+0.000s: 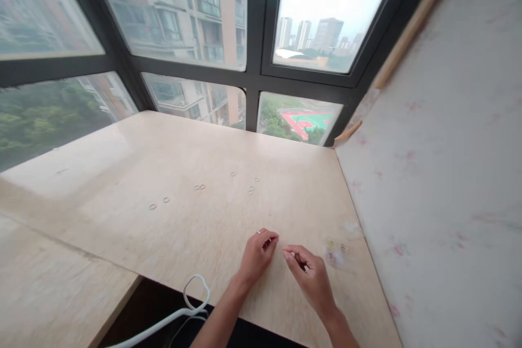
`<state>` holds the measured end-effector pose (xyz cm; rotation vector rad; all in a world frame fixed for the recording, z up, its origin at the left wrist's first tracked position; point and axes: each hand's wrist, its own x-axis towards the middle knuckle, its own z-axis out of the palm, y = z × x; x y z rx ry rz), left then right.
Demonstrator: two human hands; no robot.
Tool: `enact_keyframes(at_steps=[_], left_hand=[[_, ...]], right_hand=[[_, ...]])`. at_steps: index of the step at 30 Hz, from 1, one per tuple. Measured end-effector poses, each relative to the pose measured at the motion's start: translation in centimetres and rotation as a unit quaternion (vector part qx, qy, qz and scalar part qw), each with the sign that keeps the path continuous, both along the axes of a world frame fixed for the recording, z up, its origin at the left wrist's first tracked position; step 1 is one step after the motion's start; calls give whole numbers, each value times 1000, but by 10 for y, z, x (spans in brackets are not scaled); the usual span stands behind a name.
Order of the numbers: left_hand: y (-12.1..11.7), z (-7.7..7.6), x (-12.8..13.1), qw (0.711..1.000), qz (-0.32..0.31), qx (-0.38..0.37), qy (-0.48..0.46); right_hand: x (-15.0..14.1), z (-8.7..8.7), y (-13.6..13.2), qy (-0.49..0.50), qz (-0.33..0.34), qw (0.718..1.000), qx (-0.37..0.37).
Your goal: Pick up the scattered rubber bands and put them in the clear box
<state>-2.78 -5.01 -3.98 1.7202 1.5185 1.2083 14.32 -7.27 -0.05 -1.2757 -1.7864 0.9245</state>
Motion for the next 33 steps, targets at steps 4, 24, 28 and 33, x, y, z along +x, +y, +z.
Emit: enact_keyframes(at_steps=[4,24,28,33], left_hand=[[-3,2,1,1000,-6,-21,-12],[-10,-3,1,997,2,-57,-61],[-7,-1,1,999,7,-47,-20],[-5,2,-1,998,14,-54,9]], right_hand=[[-61,28,44,33,61,997,30],[-314,8,170,-479,259,833,96],[-300,14,168,-515,276,805,102],[-277,21,162,-533,299,788,71]])
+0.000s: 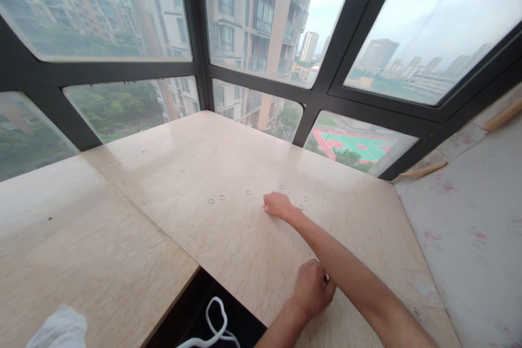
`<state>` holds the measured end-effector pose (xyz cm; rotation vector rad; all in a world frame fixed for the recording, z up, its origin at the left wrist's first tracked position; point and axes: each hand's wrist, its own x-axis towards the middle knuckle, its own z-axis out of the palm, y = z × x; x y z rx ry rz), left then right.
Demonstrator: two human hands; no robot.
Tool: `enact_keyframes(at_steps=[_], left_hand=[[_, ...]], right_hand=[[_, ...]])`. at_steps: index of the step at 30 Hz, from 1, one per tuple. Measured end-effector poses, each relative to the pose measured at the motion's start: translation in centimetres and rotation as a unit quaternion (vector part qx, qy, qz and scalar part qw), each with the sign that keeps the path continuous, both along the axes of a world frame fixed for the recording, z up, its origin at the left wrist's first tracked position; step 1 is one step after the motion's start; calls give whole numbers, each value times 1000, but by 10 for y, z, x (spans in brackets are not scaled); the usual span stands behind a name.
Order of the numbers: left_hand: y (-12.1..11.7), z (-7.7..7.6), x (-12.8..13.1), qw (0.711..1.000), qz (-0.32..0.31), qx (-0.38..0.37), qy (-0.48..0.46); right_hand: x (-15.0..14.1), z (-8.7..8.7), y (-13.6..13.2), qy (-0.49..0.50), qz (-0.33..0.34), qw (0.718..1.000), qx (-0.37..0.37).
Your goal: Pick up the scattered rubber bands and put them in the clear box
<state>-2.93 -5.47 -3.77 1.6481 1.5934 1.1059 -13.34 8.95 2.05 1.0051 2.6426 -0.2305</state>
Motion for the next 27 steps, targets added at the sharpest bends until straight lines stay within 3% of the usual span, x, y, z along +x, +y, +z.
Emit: enact_keyframes(at_steps=[7,12,18,23,27], left_hand=[[0,2,-1,998,-14,28,-45],[2,-2,1,998,-5,36,-45],[1,1,1,999,-35,27,-6],[1,2,-1,998,-54,26,20],[2,1,-2,997,-67,26,40]], right_hand=[[55,3,-11,75,-59,994,-52],[114,2,-26,247,-150,953,-91],[189,1,-68,425,-285,849,-132],[250,-1,-104,586,-391,687,-176],[293,-11,-132,579,-465,653,-151]])
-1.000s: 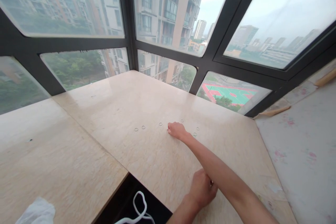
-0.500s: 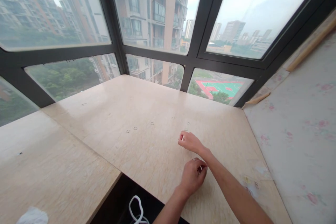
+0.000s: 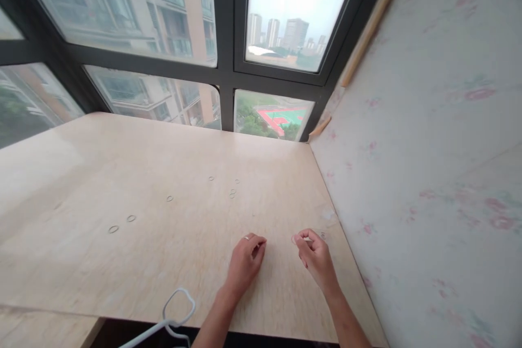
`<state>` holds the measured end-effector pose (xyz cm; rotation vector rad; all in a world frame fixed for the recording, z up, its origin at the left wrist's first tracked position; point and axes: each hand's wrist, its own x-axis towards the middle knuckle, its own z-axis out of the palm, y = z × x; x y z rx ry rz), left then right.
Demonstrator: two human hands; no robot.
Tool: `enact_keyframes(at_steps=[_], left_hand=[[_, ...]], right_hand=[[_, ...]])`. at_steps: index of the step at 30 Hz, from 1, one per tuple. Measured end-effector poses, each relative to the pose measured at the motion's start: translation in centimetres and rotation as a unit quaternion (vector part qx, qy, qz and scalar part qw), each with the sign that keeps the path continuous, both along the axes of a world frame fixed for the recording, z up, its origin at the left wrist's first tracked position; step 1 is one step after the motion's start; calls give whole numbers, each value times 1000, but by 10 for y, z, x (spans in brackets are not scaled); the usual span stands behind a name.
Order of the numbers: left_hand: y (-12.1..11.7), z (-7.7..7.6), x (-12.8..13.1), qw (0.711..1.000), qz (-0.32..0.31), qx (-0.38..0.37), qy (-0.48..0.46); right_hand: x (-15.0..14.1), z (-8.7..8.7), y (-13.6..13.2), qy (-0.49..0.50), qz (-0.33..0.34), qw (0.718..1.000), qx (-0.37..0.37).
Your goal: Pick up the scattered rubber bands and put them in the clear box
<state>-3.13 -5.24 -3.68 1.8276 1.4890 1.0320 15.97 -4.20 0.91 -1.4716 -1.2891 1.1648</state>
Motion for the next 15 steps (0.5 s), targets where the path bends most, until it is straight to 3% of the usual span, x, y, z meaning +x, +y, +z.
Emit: enact_keyframes(at_steps=[7,15], left_hand=[[1,1,0,1000,1,14,15],[2,1,0,1000,7,8,15]], right_hand=[[42,-16,-34,-30,-93,994,-38],[47,-11,-26,-9,-163,987,5]])
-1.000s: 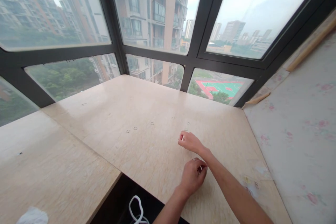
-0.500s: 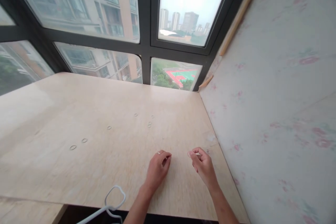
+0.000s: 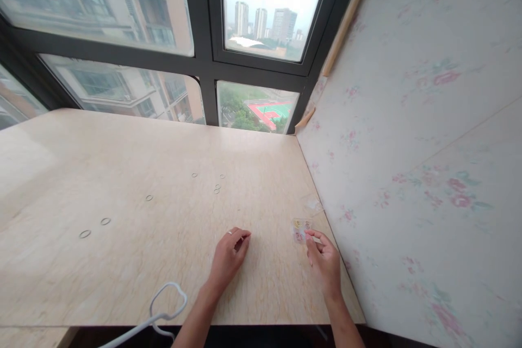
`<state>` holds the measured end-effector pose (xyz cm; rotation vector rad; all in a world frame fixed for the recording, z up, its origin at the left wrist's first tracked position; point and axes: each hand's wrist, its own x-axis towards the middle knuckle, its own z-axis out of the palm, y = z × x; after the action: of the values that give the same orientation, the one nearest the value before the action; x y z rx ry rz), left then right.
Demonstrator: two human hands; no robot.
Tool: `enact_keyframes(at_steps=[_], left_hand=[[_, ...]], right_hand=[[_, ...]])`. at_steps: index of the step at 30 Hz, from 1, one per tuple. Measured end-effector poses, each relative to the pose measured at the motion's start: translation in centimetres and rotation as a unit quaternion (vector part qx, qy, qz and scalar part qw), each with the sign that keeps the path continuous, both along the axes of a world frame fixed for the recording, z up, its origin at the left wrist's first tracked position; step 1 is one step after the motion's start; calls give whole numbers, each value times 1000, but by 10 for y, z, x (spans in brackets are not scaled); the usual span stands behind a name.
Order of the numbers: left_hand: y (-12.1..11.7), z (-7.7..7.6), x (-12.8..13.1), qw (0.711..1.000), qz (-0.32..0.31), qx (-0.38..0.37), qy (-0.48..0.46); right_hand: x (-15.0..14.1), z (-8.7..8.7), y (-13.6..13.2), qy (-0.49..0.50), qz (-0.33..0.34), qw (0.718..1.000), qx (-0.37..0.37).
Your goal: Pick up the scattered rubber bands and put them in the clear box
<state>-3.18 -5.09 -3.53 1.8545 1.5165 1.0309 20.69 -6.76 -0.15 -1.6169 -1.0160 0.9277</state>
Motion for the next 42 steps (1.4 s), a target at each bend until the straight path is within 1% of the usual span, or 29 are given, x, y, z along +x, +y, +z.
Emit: enact_keyframes(at_steps=[9,17,21,24,27,32,35,38,42], left_hand=[[-1,1,0,1000,3,-5,-5],[0,2,1,1000,4,-3,-11],[-1,1,0,1000,2,-5,-11],[-2,0,0,1000,0,-3,-9],[-2,0,0,1000,2,2,-9],[-2,0,0,1000,2,2,-10],[-2,-1,0,1000,-2,3,-11],[-1,-3,0,1000,-5,7,-13],[-2,-3,0,1000,-8,3,-18]], right_hand=[[6,-7,5,-10,-7,1000,-2],[1,-3,5,-29,2,1000,-11],[-2,0,0,-37,-5,999,-8],[-2,-1,-6,-41,-4,999,1],[0,-7,-12,-49,-3,999,4],[-2,-23,-22,-48,10,999,4],[-5,-31,-28,-80,22,996,13],[-9,-35,-31,-119,31,992,25],[-13,-37,-30,-148,53,987,36]])
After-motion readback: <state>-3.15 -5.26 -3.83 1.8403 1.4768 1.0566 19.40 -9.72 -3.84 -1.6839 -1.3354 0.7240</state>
